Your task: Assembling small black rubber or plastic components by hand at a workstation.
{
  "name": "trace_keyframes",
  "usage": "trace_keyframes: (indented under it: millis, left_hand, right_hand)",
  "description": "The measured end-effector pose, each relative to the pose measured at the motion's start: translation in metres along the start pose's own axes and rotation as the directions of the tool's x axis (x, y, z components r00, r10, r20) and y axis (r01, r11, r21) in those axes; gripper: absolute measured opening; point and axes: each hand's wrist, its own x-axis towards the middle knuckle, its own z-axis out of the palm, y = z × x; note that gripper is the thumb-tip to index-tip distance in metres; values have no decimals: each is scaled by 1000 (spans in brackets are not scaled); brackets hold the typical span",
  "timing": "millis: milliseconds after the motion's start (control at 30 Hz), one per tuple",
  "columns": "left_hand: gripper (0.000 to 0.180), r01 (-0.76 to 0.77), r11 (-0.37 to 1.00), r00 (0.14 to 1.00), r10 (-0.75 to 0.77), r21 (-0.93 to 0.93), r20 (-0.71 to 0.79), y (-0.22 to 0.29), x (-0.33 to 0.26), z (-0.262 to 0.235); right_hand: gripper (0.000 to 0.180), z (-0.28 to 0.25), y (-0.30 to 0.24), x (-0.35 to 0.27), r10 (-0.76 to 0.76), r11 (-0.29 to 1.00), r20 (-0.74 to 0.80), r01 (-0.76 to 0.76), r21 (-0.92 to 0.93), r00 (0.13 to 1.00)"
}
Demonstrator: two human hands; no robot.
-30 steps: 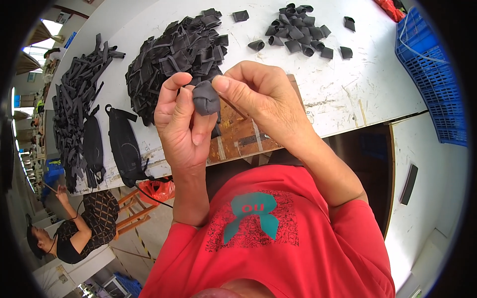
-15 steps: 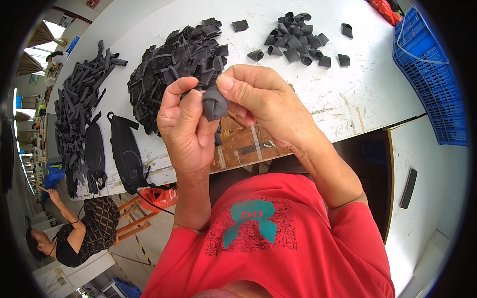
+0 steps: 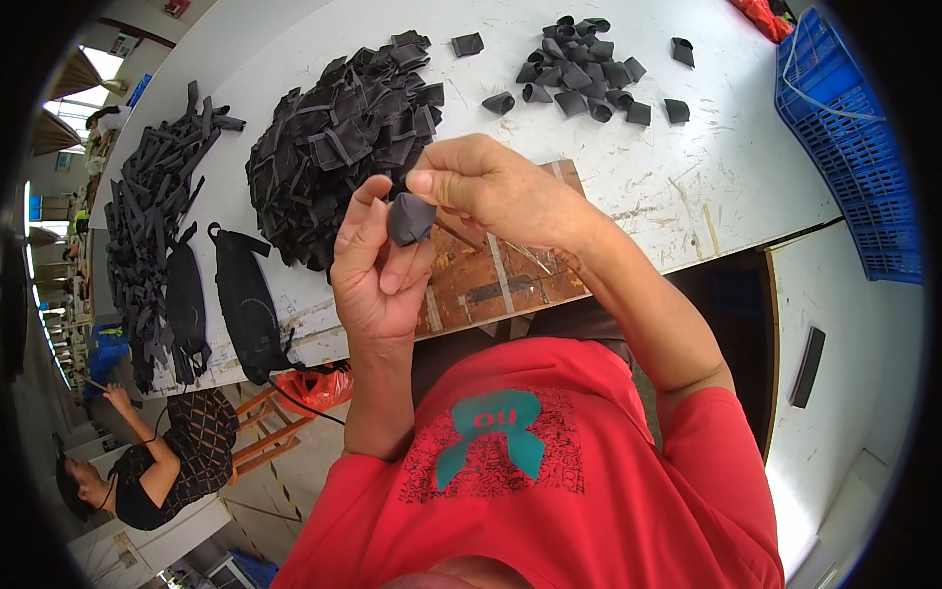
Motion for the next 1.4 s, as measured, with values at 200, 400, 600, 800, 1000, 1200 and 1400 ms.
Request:
trace_keyframes:
  millis: [200, 400, 600, 800, 1000, 1200, 1400]
  left_hand:
    - [21, 52, 999, 997, -51, 16, -66, -8, -12, -16]
    - [35, -401, 629, 900, 406, 666, 158, 0, -2, 7]
    - [10, -491, 559, 857, 446, 668, 257, 5, 1, 10]
    - [11, -399, 884, 913, 407, 244, 21, -2, -4, -2]
    - [12, -380, 858, 920, 391, 345, 40, -11, -12, -13]
    - [17, -332, 739, 931, 358, 586, 77, -1, -9, -2]
    - [16, -333, 577, 917, 381, 746, 115, 0, -13, -5]
  right_hand:
    - [33, 3, 7, -7, 6, 1000, 38, -6, -4, 999]
    - [29, 6, 2, -24, -369, 887, -347, 215, -407, 862]
    - [36, 22, 3, -30, -586, 694, -209, 352, -629, 783]
    - [19, 32, -5, -23, -616, 684, -265, 337, -647, 742]
    - [10, 27, 19, -20, -652, 677, -255, 397, -620, 714]
    - [11, 27, 15, -28, -578, 725, -269, 333, -603, 770]
    - [11, 24, 5, -29, -636, 627, -217, 333, -704, 740]
